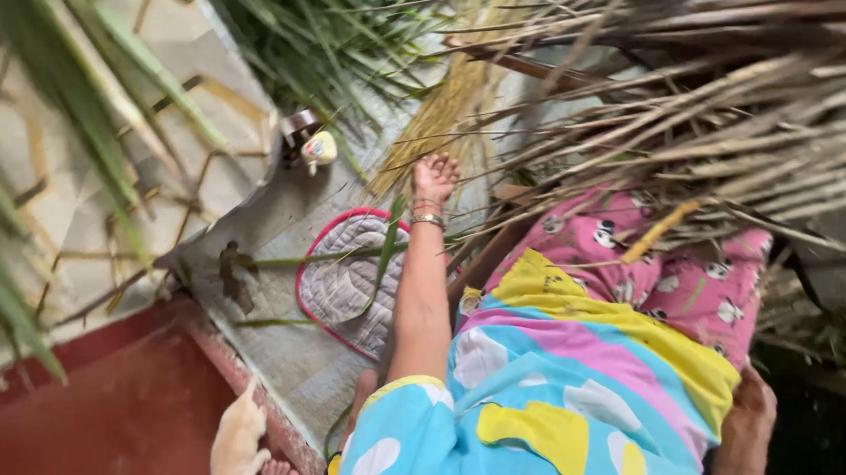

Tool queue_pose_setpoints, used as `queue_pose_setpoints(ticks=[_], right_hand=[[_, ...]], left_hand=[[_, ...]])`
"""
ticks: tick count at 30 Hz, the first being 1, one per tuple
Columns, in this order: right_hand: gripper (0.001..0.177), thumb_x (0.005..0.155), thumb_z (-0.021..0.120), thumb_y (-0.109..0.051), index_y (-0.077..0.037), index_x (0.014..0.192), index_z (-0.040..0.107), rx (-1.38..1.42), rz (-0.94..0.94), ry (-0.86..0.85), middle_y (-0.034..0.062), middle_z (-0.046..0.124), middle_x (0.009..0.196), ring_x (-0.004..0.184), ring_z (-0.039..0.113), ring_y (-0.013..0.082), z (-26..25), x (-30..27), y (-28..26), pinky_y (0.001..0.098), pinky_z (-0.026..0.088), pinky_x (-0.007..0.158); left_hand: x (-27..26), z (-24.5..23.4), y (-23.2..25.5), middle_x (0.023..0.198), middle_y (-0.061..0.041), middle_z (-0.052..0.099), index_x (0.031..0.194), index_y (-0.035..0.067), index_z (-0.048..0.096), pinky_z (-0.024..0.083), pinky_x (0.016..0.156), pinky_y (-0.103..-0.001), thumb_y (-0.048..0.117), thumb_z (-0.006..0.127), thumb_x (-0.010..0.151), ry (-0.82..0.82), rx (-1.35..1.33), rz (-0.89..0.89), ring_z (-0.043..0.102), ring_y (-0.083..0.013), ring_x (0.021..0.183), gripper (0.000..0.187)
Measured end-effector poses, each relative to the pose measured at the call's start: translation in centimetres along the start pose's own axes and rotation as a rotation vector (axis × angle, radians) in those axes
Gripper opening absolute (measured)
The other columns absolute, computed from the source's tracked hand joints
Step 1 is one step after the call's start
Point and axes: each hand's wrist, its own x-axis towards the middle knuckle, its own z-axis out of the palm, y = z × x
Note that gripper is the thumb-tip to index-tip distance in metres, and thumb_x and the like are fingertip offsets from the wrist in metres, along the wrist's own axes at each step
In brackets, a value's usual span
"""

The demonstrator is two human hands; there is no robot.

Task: Stripping fibers from dried palm fronds using hands and a small knife.

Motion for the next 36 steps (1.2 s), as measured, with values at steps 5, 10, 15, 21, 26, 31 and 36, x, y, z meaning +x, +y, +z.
queue_pose_setpoints(ticks=[5,10,15,21,26,31,36], right_hand=[[0.045,0.103,0.067,-0.033,-0.031,0.068,0.04,0.27,0.038,-0.089,-0.0133,0.037,0.053,0.042,0.03,-0.0005,-1.0,3.1,1.5,0.0195,0.021,0.043],[0.031,0.097,0.076,-0.034,-0.025,0.078,0.054,0.363,-0.101,0.072,-0.0078,0.054,0.065,0.048,0.049,0.0042,-1.8,4.4,1.5,0.0188,0.036,0.04],[0.025,0.099,0.071,-0.034,-0.02,0.087,0.054,0.304,-0.357,0.19,-0.0041,0.046,0.065,0.046,0.043,0.008,-1.1,1.5,-5.9,0.0254,0.035,0.038],[0.015,0.099,0.077,-0.027,-0.015,0.104,0.069,0.324,-0.391,0.129,-0.0007,0.046,0.062,0.037,0.04,0.0086,1.3,4.5,-12.2,0.0304,0.038,0.031],[0.034,0.098,0.078,-0.041,-0.007,0.096,0.074,0.474,-0.345,-0.058,0.0021,0.046,0.053,0.031,0.036,0.0083,4.5,7.3,-16.2,0.0324,0.031,0.025],[0.033,0.096,0.08,-0.036,-0.006,0.089,0.07,0.584,-0.286,-0.123,0.0012,0.044,0.054,0.032,0.033,0.0083,6.0,9.9,-17.8,0.033,0.027,0.028],[0.03,0.095,0.081,-0.029,-0.009,0.081,0.064,0.637,-0.233,-0.148,-0.0004,0.045,0.055,0.032,0.033,0.0074,6.9,13.4,-17.6,0.0318,0.026,0.031]], left_hand=[[-1.4,-0.9,1.1,0.116,-0.008,0.064,0.114,0.013,0.055,0.038,0.047,-0.024,0.028,0.058,0.092,-0.04,0.565,0.007,0.056,-0.0165,0.071,0.026],[-9.7,0.4,5.0,0.078,-0.005,0.071,0.098,0.01,0.071,0.048,0.046,-0.023,0.012,0.07,0.084,0.047,0.788,0.415,0.065,-0.0118,0.062,0.013],[-17.1,4.1,7.7,0.073,-0.003,0.067,0.101,0.001,0.071,0.044,0.044,-0.019,-0.003,0.073,0.079,0.081,0.883,0.583,0.058,-0.0086,0.058,0.022],[-14.4,3.6,9.3,0.092,-0.007,0.072,0.116,0.011,0.065,0.058,0.049,-0.014,0.011,0.075,0.084,0.078,0.97,0.893,0.071,-0.0075,0.069,0.033],[-18.8,7.0,6.1,0.101,-0.011,0.069,0.121,0.004,0.064,0.055,0.068,-0.019,0.007,0.066,0.09,-0.07,1.071,1.27,0.065,-0.0113,0.088,0.031],[-27.7,11.5,1.5,0.104,-0.017,0.067,0.125,-0.001,0.064,0.054,0.087,-0.03,-0.006,0.059,0.093,-0.187,1.137,1.523,0.066,-0.0218,0.101,0.033],[-31.6,13.8,-0.6,0.104,-0.015,0.069,0.126,0.001,0.064,0.052,0.094,-0.032,-0.009,0.061,0.098,-0.257,1.177,1.611,0.067,-0.0224,0.105,0.03]])
